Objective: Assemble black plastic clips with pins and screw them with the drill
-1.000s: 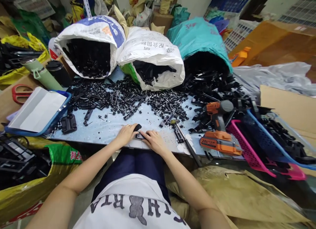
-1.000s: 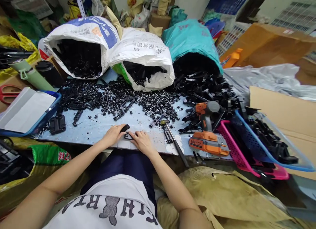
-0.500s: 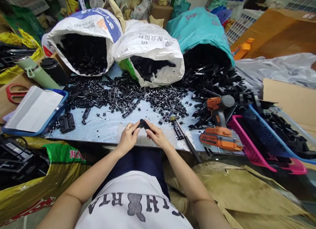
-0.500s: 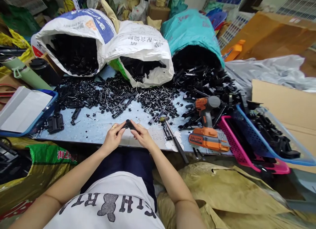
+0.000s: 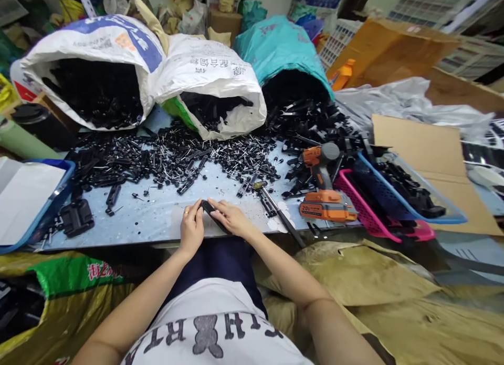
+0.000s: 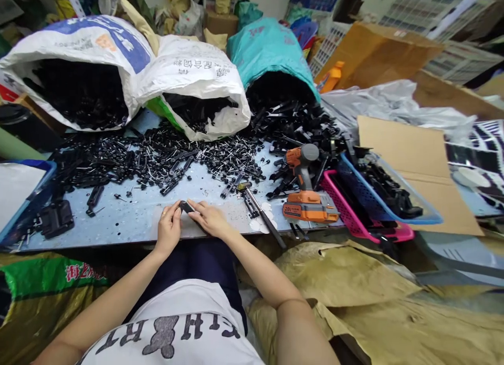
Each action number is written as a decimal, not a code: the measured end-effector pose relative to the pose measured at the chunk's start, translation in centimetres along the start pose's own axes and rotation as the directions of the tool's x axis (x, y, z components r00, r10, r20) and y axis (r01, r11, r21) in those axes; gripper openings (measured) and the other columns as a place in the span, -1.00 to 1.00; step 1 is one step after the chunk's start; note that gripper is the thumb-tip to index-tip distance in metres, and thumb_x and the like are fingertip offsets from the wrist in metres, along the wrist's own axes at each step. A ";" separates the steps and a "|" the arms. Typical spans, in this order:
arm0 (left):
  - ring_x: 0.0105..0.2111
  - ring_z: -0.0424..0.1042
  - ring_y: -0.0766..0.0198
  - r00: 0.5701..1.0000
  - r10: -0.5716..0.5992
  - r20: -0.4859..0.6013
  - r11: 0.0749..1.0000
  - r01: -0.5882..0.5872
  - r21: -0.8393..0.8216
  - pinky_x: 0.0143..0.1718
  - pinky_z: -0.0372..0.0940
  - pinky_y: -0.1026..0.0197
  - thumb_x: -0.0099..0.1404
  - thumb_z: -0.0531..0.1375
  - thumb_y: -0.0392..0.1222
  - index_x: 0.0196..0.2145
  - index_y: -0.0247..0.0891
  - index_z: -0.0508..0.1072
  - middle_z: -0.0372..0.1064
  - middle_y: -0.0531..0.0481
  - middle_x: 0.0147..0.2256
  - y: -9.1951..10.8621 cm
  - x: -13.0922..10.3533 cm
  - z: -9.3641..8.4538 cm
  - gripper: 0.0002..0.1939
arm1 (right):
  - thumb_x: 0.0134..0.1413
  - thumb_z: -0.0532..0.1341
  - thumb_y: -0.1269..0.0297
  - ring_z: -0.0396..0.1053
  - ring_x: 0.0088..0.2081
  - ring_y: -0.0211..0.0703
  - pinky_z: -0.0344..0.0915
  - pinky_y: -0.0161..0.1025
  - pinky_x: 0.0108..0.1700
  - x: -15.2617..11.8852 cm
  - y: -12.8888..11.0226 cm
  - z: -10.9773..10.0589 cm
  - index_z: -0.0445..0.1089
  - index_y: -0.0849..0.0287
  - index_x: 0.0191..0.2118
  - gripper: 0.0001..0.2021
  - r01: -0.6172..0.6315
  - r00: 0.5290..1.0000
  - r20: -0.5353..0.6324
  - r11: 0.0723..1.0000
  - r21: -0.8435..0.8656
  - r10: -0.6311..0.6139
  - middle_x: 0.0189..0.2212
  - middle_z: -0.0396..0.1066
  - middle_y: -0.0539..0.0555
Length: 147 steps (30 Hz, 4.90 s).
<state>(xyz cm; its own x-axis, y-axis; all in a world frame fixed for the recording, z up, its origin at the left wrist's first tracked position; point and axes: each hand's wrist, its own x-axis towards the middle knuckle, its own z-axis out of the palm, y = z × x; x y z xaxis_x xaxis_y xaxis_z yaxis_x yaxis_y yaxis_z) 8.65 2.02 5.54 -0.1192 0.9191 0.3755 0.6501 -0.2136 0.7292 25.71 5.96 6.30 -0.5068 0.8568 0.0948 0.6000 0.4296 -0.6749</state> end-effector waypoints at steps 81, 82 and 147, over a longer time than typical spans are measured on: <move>-0.37 0.45 0.25 0.995 -0.061 -0.084 0.998 0.062 0.006 -0.22 0.35 0.15 0.25 0.13 -0.04 -0.17 -0.25 0.45 0.46 -0.07 -0.32 -7.4 0.6 -4.6 -0.72 | 0.07 0.15 0.21 0.36 -0.50 -0.27 0.28 -0.31 -0.38 3.3 0.5 -3.2 0.36 0.19 -0.35 -0.84 -0.189 0.982 0.053 0.974 0.121 0.184 -0.49 0.43 0.01; -0.35 0.46 0.23 0.996 -0.036 -0.084 0.999 0.038 0.020 -0.20 0.34 0.14 0.27 0.11 -0.04 -0.16 -0.25 0.45 0.46 -0.09 -0.31 -7.1 0.0 -4.1 -0.71 | 0.05 0.16 0.19 0.35 -0.52 -0.27 0.28 -0.31 -0.41 2.7 0.3 -3.3 0.36 0.19 -0.35 -0.83 -0.213 0.976 0.069 0.965 0.155 0.204 -0.50 0.43 0.01; -0.25 0.47 0.19 0.919 0.376 -0.118 0.907 -0.340 0.249 -0.19 0.39 0.13 0.30 0.09 -0.31 -0.17 -0.33 0.41 0.48 -0.16 -0.28 -7.4 -1.8 -2.7 -0.83 | 0.11 0.16 0.16 0.39 -0.42 -0.23 0.30 -0.32 -0.34 0.0 -2.1 -5.3 0.43 0.20 -0.28 -0.79 0.044 0.999 -0.019 0.997 -0.061 -0.045 -0.40 0.47 0.09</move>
<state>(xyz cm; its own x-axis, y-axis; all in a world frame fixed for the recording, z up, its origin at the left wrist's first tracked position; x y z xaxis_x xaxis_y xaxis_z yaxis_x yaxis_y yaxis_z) 2.05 1.03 1.01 0.0465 0.7252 0.6869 0.8168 -0.4235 0.3917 27.78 6.55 11.57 -0.5211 0.8421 0.1392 0.6142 0.4832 -0.6239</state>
